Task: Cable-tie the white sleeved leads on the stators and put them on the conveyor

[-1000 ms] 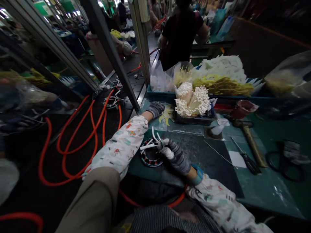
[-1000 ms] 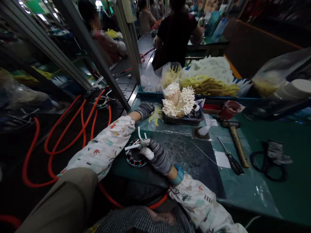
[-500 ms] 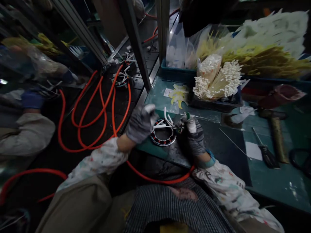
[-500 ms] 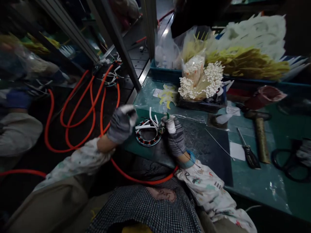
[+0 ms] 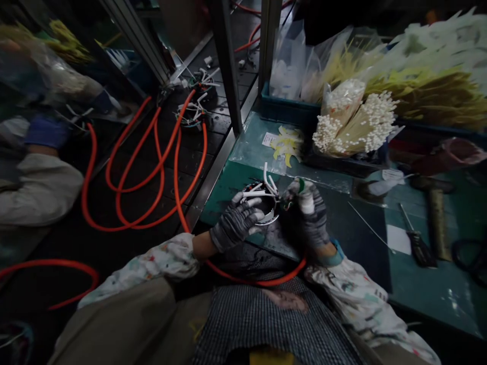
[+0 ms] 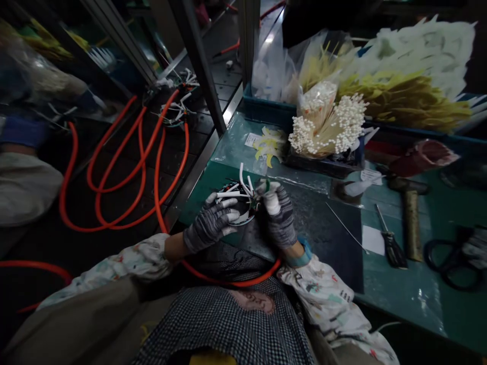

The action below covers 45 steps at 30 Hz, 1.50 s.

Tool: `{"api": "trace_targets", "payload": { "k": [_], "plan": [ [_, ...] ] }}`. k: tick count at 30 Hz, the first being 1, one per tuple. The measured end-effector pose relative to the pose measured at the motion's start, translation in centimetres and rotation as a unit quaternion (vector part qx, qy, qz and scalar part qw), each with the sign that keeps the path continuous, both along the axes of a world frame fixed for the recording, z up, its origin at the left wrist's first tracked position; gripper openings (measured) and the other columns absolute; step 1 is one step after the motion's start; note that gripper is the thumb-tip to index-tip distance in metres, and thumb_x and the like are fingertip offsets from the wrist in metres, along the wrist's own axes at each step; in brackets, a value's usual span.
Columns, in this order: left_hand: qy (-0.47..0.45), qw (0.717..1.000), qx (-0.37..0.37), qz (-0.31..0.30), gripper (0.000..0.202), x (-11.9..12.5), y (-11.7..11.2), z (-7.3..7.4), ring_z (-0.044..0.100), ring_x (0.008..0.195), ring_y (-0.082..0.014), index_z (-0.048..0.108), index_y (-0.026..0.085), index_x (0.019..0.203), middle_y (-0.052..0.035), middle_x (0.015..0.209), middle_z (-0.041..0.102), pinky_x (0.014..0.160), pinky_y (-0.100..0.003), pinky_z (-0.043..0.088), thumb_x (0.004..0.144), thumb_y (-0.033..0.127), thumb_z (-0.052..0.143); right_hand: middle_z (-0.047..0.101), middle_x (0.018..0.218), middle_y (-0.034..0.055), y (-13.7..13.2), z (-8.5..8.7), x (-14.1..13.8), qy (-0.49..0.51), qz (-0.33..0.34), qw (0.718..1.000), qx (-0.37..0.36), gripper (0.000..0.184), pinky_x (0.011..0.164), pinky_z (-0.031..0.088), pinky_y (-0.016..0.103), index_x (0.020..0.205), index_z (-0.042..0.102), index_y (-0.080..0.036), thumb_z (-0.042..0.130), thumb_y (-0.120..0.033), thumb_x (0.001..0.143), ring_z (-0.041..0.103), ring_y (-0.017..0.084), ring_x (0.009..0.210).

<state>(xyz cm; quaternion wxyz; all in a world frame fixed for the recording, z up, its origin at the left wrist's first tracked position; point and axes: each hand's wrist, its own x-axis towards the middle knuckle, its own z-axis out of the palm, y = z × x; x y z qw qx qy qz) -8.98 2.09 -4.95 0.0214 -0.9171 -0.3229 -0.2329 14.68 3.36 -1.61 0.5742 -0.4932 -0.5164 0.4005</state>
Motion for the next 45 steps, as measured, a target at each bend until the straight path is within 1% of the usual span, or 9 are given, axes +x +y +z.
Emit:
{"api": "trace_targets", "payload": {
  "k": [4,8,11,14,18,24,33,41,45],
  "plan": [
    [-0.03,0.996,0.056,0.056,0.027,0.3,-1.4,0.7,0.075,0.116,-0.0276,0.071,0.032,0.127,-0.0033,0.115,0.083,0.104,-0.053,0.059,0.103,0.043,0.076,0.083,0.108,0.0025,-1.2,0.3,-0.6,-0.094,0.092,0.989,0.075,0.025,0.088,0.065,0.043,0.118,0.075,-0.03,0.064,-0.05,0.108,0.078,0.023,0.094],
    [-0.08,0.995,0.052,-0.026,0.019,-1.6,-1.1,0.9,0.078,0.103,-0.021,0.072,0.027,0.121,-0.0027,0.109,0.083,0.088,-0.038,0.064,0.103,0.029,0.076,0.083,0.12,0.0114,-1.2,1.1,-2.1,-0.363,0.16,0.908,0.133,0.029,0.099,0.064,0.046,0.131,0.076,-0.021,0.059,-0.034,0.111,0.077,0.028,0.109],
    [-0.181,0.975,-0.082,-0.096,0.013,-3.6,-0.3,2.0,0.079,0.106,-0.0195,0.074,0.025,0.117,-0.0028,0.108,0.084,0.092,-0.035,0.066,0.104,0.025,0.071,0.081,0.126,0.0199,-1.0,1.6,-3.6,-0.541,0.186,0.813,0.105,0.031,0.1,0.062,0.047,0.131,0.078,-0.013,0.063,-0.027,0.109,0.076,0.033,0.112],
    [-0.275,0.935,-0.223,-0.018,0.02,-4.7,1.6,3.6,0.081,0.098,-0.0201,0.074,0.023,0.116,-0.0049,0.104,0.082,0.091,-0.036,0.067,0.109,0.036,0.059,0.08,0.131,0.0202,-0.9,1.8,-4.5,-0.591,0.2,0.777,0.086,0.034,0.105,0.06,0.048,0.134,0.08,-0.014,0.064,-0.031,0.11,0.074,0.034,0.118],
    [-0.253,0.88,-0.385,0.115,0.063,-3.8,5.9,5.0,0.065,0.14,-0.0357,0.069,0.02,0.141,-0.015,0.147,0.07,0.124,-0.058,0.051,0.091,0.057,0.079,0.08,0.133,0.017,-1.0,1.6,-4.6,-0.564,0.185,0.799,0.095,0.035,0.108,0.058,0.048,0.132,0.082,-0.018,0.063,-0.037,0.111,0.072,0.033,0.12],
    [-0.237,0.779,-0.569,-0.117,0.097,-1.6,6.4,4.1,0.055,0.152,-0.0401,0.045,0.028,0.166,-0.0158,0.162,0.057,0.128,-0.063,0.045,0.083,0.051,0.09,0.083,0.125,0.0125,-4.4,0.4,-3.9,-0.521,0.115,0.835,0.136,0.028,0.104,0.058,0.044,0.127,0.084,-0.021,0.066,-0.03,0.109,0.072,0.03,0.111],
    [-0.271,0.857,-0.421,-0.117,0.095,-2.4,0.3,3.2,0.029,0.167,-0.0409,0.027,0.037,0.174,-0.0109,0.179,0.033,0.14,-0.064,0.024,0.096,0.039,0.081,0.084,0.119,0.0098,-7.7,-1.0,-3.7,-0.509,0.09,0.839,0.171,0.031,0.101,0.059,0.044,0.132,0.083,-0.028,0.07,-0.023,0.104,0.071,0.029,0.11],
    [-0.261,0.9,-0.346,-0.047,0.081,-1.5,-1.5,3.1,0.034,0.166,-0.037,0.023,0.036,0.175,-0.0127,0.177,0.035,0.139,-0.06,0.033,0.106,0.042,0.065,0.083,0.122,0.009,-9.0,-1.1,-2.6,-0.483,0.134,0.854,0.136,0.037,0.102,0.063,0.047,0.132,0.082,-0.03,0.064,-0.014,0.104,0.073,0.029,0.112],
    [-0.25,0.923,-0.29,-0.039,0.082,0.1,-2.1,3.4,0.038,0.163,-0.0378,0.019,0.033,0.176,-0.0148,0.174,0.038,0.136,-0.061,0.037,0.106,0.042,0.06,0.076,0.139,0.0061,-9.2,-0.5,-0.2,-0.46,0.067,0.878,0.115,0.037,0.117,0.058,0.05,0.136,0.078,-0.038,0.068,-0.021,0.105,0.068,0.031,0.132]
  ]
}}
